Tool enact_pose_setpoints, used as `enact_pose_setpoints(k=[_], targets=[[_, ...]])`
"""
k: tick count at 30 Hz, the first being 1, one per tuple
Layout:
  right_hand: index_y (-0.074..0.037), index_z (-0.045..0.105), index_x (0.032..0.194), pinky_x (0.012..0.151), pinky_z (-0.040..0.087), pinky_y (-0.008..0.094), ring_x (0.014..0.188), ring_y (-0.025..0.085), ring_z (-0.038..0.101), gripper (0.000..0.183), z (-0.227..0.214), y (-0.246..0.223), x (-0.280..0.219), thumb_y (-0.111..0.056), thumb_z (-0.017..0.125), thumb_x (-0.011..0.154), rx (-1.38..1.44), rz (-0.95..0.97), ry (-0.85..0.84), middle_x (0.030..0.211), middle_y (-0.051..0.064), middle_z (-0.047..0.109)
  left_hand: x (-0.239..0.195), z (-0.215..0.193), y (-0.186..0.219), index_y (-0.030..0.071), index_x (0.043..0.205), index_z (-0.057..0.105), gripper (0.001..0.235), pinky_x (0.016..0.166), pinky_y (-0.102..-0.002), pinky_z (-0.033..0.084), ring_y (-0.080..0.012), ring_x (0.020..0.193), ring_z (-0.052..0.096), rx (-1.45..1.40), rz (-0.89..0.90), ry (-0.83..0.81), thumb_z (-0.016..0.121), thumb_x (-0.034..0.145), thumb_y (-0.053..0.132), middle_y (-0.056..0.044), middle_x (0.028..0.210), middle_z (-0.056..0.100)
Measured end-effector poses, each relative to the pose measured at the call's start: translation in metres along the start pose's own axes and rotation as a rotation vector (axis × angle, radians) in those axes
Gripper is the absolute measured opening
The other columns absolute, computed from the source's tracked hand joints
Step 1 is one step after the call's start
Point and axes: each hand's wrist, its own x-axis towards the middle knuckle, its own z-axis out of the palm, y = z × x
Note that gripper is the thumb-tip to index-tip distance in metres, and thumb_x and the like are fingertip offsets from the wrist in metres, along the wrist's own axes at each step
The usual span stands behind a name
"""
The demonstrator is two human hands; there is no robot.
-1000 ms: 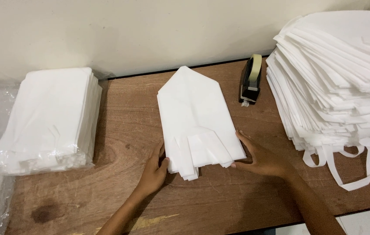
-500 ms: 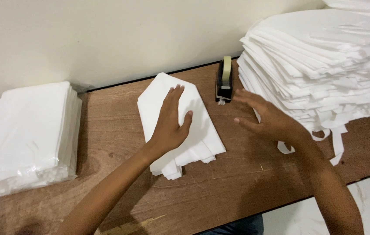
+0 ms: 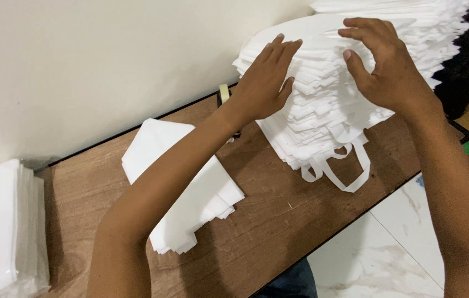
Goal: Folding white non-woven bags into a specific shape and stacking them on a wooden table.
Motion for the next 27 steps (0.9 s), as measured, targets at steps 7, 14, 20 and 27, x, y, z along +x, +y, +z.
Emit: enact_pose_setpoints(k=[7, 14, 20, 27], targets=[[0.012, 0.042, 0.143, 0.114, 0.031, 0.056, 0.134, 0.051, 0.039, 0.054, 0.005, 0.062, -0.022, 0.018, 0.044, 0.089, -0.089, 0.065, -0.08, 0.145, 0.035, 0.047, 0.064, 0.046, -0.009, 0.007, 0.154, 0.015, 0.059, 0.119, -0.047, 0.036, -0.0394, 0.148, 0.031, -0.266, -0.043, -0.067, 0.044, 0.103, 0.018, -0.02, 0.16, 0.03], [0.001, 0.047, 0.145, 0.109, 0.035, 0.047, 0.134, 0.039, 0.043, 0.059, 0.015, 0.069, -0.04, 0.011, 0.047, 0.086, -0.048, 0.221, -0.177, 0.136, 0.027, 0.051, 0.066, 0.065, -0.008, -0.002, 0.136, 0.05, 0.047, 0.107, -0.039, 0.042, -0.0332, 0.125, 0.057, -0.517, -0.051, -0.035, 0.042, 0.09, 0.008, -0.018, 0.137, 0.058], [0.002, 0.062, 0.132, 0.1, 0.039, 0.045, 0.117, 0.037, 0.055, 0.045, 0.009, 0.065, -0.035, 0.009, 0.059, 0.087, -0.192, 0.12, -0.128, 0.12, 0.021, 0.062, 0.048, 0.038, -0.014, -0.003, 0.129, 0.052, 0.031, 0.084, -0.044, 0.051, -0.0397, 0.104, 0.064, -0.322, 0.081, 0.041, 0.039, 0.103, 0.009, -0.023, 0.121, 0.065], [-0.003, 0.07, 0.132, 0.09, 0.031, 0.046, 0.105, 0.034, 0.053, 0.037, -0.007, 0.028, -0.008, 0.0, 0.075, 0.095, -0.349, -0.023, -0.015, 0.115, 0.013, 0.063, 0.029, -0.009, -0.01, 0.002, 0.115, 0.053, 0.017, 0.068, -0.033, 0.043, -0.0247, 0.073, 0.059, -0.421, 0.119, 0.304, 0.04, 0.104, 0.0, -0.012, 0.09, 0.064]])
